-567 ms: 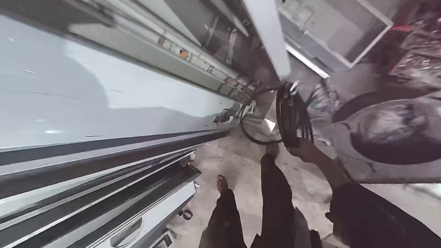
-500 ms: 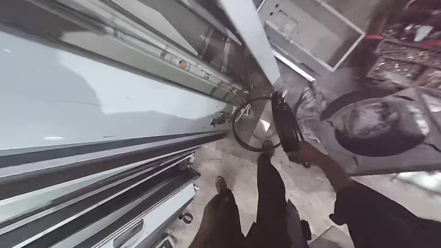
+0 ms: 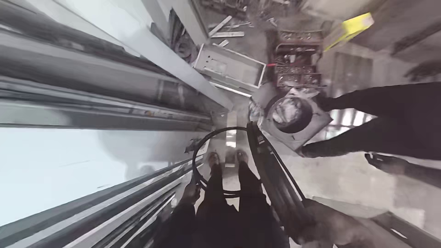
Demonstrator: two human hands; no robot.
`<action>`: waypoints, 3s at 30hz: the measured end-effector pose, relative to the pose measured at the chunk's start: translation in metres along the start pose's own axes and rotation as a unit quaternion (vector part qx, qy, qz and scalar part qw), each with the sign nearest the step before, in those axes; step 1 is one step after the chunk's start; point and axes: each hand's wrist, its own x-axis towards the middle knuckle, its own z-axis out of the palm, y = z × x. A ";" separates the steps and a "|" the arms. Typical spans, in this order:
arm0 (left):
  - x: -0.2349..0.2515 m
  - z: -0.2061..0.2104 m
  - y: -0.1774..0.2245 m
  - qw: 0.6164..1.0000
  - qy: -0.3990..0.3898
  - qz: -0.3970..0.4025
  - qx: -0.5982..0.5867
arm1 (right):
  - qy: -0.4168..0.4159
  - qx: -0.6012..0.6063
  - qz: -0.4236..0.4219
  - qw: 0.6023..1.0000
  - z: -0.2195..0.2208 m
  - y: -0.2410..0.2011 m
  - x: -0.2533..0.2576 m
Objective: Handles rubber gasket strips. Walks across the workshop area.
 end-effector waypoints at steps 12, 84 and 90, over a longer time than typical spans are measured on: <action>-0.219 0.060 0.100 0.824 -0.461 0.326 -0.052 | 0.245 0.029 -0.180 0.952 0.065 -0.050 0.016; -0.348 0.242 0.180 0.805 -0.376 0.430 0.161 | 0.412 0.249 -0.220 0.848 -0.036 -0.031 -0.062; -0.355 0.248 0.176 0.817 -0.441 0.343 0.142 | 0.419 0.257 -0.234 0.839 -0.037 -0.026 -0.071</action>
